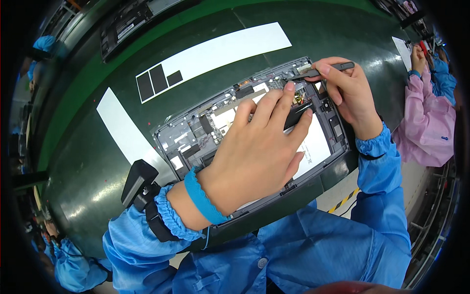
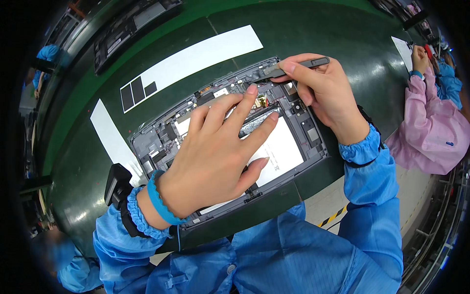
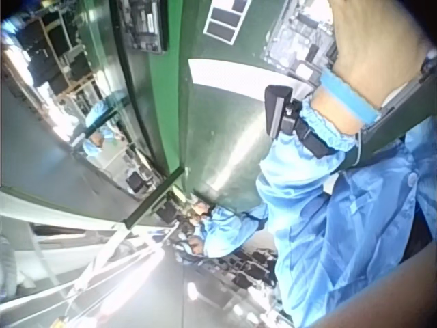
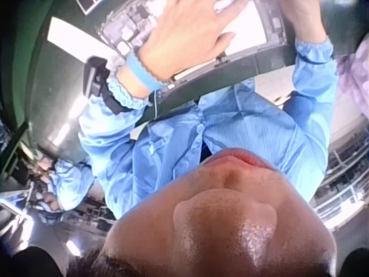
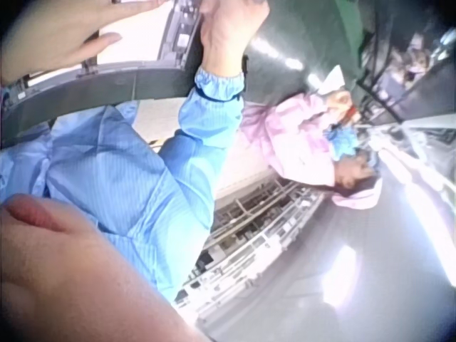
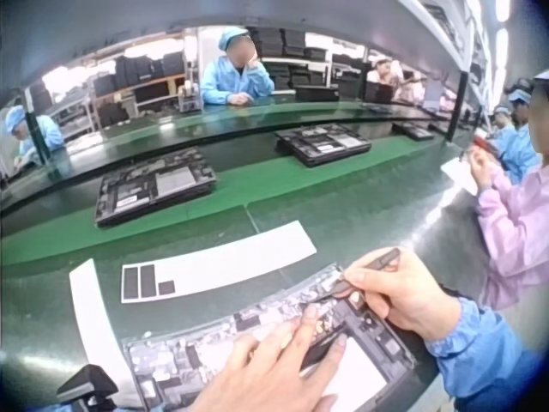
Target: The person assembles the internal components of a tablet device by placing a motherboard, battery, and ribbon cable into a housing. The person uses tweezers and a stylus to manipulate the small components and connect the cables.
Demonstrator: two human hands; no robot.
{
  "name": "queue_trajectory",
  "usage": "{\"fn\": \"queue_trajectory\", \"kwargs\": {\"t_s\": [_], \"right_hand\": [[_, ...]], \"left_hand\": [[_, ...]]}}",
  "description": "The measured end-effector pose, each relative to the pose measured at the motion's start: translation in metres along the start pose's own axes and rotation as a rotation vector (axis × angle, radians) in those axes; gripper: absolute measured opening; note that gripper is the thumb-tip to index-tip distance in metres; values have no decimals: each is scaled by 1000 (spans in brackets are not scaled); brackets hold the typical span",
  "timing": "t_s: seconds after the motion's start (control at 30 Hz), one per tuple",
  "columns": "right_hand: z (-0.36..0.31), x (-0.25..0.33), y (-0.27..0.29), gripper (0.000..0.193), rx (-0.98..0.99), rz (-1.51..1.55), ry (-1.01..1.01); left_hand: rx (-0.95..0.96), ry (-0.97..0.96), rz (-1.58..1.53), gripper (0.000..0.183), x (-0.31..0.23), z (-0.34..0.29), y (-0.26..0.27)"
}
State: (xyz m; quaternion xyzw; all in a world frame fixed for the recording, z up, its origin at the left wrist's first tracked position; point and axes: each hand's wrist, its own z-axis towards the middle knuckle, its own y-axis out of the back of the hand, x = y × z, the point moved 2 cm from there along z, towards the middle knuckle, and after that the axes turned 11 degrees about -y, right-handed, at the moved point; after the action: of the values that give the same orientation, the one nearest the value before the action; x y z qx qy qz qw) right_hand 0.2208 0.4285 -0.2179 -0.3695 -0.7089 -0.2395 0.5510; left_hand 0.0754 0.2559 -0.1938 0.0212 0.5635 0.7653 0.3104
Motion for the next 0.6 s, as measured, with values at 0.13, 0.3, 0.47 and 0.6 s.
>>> {"fn": "queue_trajectory", "kwargs": {"t_s": [0.13,0.3,0.47,0.6], "right_hand": [[-1,1,-4,20,16,43,6],[-3,0,-7,20,13,110,77],[-8,3,-9,24,16,183,59],[-3,3,-3,31,20,225,88]], "left_hand": [[52,8,49,57,-1,0,-1],[50,-27,102,58,0,-2,-3],[39,55,127,64,-5,-1,-5],[51,78,-12,68,1,-4,11]]}}
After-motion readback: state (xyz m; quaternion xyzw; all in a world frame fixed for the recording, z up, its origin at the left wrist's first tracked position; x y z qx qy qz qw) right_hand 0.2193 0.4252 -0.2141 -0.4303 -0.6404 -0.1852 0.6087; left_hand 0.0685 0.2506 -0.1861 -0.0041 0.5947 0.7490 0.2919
